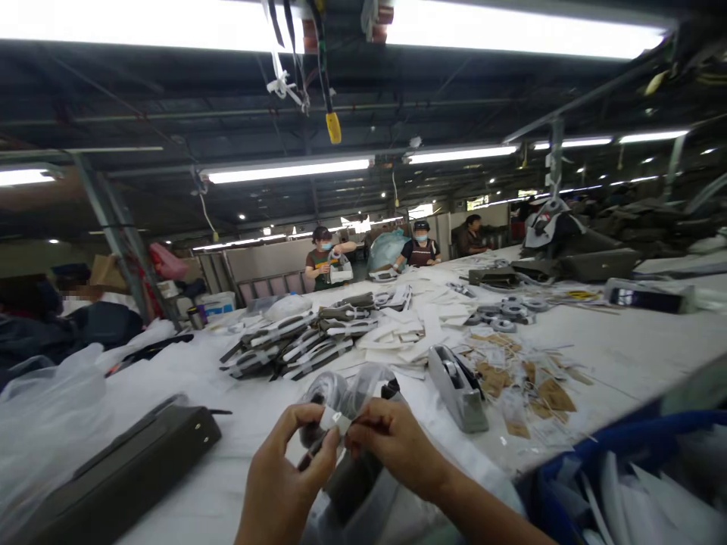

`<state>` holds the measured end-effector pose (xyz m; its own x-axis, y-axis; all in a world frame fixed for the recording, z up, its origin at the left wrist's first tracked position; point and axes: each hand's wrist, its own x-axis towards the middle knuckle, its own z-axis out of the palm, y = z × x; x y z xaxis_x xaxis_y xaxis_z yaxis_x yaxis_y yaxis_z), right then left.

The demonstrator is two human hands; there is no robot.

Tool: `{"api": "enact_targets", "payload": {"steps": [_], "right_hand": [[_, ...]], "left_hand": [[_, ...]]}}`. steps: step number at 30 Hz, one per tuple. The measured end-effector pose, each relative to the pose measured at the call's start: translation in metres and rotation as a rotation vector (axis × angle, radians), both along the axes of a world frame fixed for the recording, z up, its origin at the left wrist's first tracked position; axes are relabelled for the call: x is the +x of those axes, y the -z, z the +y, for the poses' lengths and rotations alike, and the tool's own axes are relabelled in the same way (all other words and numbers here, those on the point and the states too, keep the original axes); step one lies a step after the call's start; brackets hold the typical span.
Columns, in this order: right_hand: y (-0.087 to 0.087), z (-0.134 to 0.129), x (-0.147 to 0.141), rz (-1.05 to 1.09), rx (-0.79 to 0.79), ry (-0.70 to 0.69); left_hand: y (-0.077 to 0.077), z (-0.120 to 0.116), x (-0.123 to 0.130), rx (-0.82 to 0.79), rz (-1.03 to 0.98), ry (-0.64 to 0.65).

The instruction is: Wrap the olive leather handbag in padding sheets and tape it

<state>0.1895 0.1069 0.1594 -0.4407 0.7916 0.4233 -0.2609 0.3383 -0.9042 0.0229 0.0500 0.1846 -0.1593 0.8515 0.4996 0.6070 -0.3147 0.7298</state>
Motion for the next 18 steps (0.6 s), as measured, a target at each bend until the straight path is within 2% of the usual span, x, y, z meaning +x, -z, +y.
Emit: {"api": "enact_targets", "payload": {"steps": [3,9,13,16,18], "right_hand": [[0.001,-0.003,0.001,-0.025,0.086,0.077],[0.01,0.001,-0.01,-0.044,0.067,0.235],[0.003,0.007,-0.011,-0.099,0.121,0.26],[-0.006,0.007,-0.004,-0.185,0.121,0.295],[-0.01,0.003,0.002,-0.174,0.076,0.214]], "left_hand": [[-0.004,-0.001,0.003,-0.04,-0.1,0.054],[-0.002,-0.002,0.01,-0.068,-0.097,0.047],[0.002,0.0,0.01,-0.009,-0.002,0.03],[0.0,0.002,0.006,-0.023,0.039,0.043],[-0.001,0.003,0.003,-0.043,0.003,0.033]]}}
